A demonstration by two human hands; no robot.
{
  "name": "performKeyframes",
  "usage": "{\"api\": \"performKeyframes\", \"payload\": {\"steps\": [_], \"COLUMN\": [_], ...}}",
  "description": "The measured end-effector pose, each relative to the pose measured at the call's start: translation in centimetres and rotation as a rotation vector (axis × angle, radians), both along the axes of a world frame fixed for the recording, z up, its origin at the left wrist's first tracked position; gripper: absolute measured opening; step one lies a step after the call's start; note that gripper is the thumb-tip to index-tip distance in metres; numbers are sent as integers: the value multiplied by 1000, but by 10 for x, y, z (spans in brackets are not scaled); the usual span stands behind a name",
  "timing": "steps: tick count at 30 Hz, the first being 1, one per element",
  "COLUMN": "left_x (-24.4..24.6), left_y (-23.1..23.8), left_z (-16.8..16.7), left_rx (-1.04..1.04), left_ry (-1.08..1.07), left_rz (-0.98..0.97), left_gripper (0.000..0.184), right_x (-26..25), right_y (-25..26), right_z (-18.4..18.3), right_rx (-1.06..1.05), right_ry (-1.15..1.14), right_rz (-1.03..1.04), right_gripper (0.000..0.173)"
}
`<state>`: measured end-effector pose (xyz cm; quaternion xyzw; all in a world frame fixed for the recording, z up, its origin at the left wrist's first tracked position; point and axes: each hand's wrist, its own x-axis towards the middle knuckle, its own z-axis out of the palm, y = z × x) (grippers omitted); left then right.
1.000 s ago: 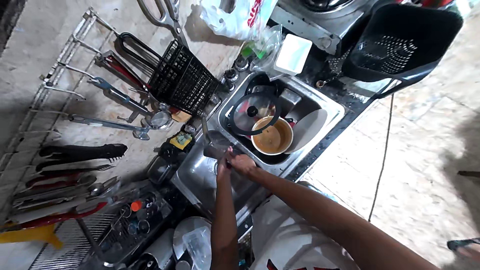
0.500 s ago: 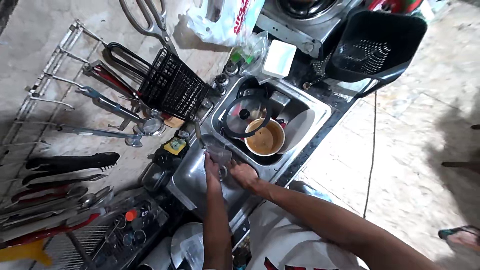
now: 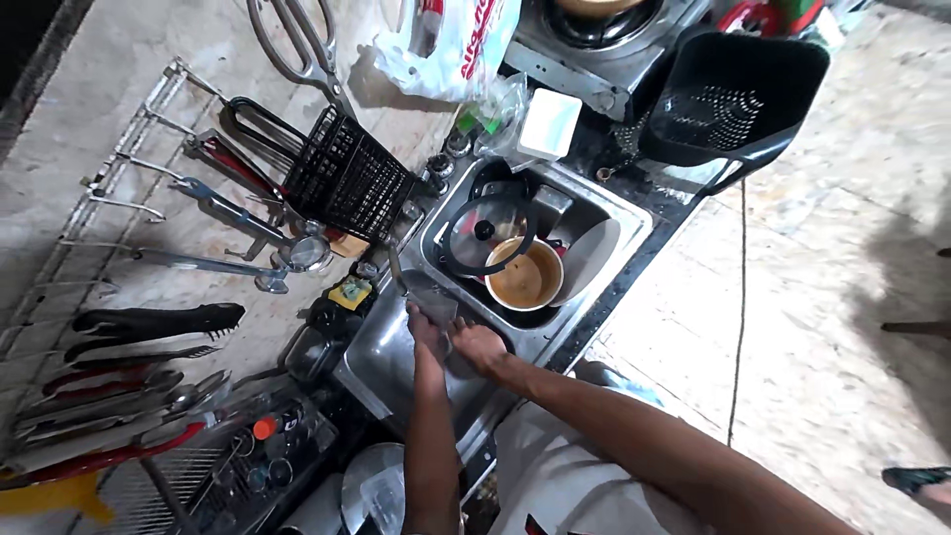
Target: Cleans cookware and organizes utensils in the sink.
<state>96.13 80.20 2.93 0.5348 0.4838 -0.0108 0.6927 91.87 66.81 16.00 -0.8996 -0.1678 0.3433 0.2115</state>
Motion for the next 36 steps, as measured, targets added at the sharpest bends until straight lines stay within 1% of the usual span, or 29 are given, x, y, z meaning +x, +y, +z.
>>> {"api": "performKeyframes", "payload": {"steps": [1,2,3,5,6,7,9,10,12,13,14,15,17,19,20,22,24,25,27,28,29,30,31,32,33,35,36], "left_x": [-3,-6,-7,-2,1,4,13,19,26,30,33,36,39,40,39,38,39,40,39,39,40,37,32,27,20,3,-5], "left_y": [-12,-22,-27,-23,-17,-9,12,23,37,40,40,40,34,23,13,-3,-6,-3,1,4,8,14,20,23,25,20,11], "left_z": [12,22,27,29,25,16,-7,-13,-17,-15,-12,-14,-19,-19,-15,-5,4,4,6,6,5,2,-1,-3,-5,3,18], "left_rx": [77,112,138,236,294,330,402,455,550,549,502,417,197,61,45,38,103,138,112,51,-23,-95,-138,-137,-149,-184,-108], "left_ry": [58,92,101,172,218,234,252,257,248,222,164,80,-80,-116,-96,-35,16,0,-52,-79,-125,-178,-218,-241,-268,-278,-190], "left_rz": [-97,-174,-211,-209,-191,-129,-33,-52,-191,-272,-338,-359,-313,-267,-239,-203,-183,-179,-188,-184,-168,-167,-199,-250,-278,-243,-214], "left_gripper": [50,51,51,55,57,54,54,51,44,40,36,31,26,24,26,38,50,53,47,42,33,19,17,26,31,25,26], "right_x": [3,7,9,10,7,3,-7,-11,-18,-19,-21,-23,-26,-31,-33,-37,-39,-40,-45,-49,-52,-58,-67,-78,-92,-132,-158], "right_y": [1,3,4,5,4,0,-11,-19,-37,-47,-58,-69,-94,-118,-129,-149,-166,-174,-194,-206,-219,-233,-247,-262,-277,-307,-320], "right_z": [-3,-8,-13,-15,-10,-4,8,14,24,28,31,32,36,36,36,36,35,36,36,36,35,35,36,37,39,42,40], "right_rx": [11,24,37,47,44,34,11,6,-15,-19,-5,19,120,236,287,380,498,566,646,639,616,592,563,516,439,277,223], "right_ry": [1,1,5,33,48,52,34,25,40,55,67,90,117,119,143,207,274,309,324,294,242,194,143,85,29,-56,-86], "right_rz": [-17,-35,-49,-45,-31,-10,23,29,29,13,-30,-88,-217,-318,-366,-455,-535,-574,-606,-597,-583,-579,-586,-602,-631,-751,-832], "right_gripper": [45,46,46,48,47,46,47,48,49,48,46,45,44,44,45,47,44,41,38,38,39,40,40,40,39,38,37]}}
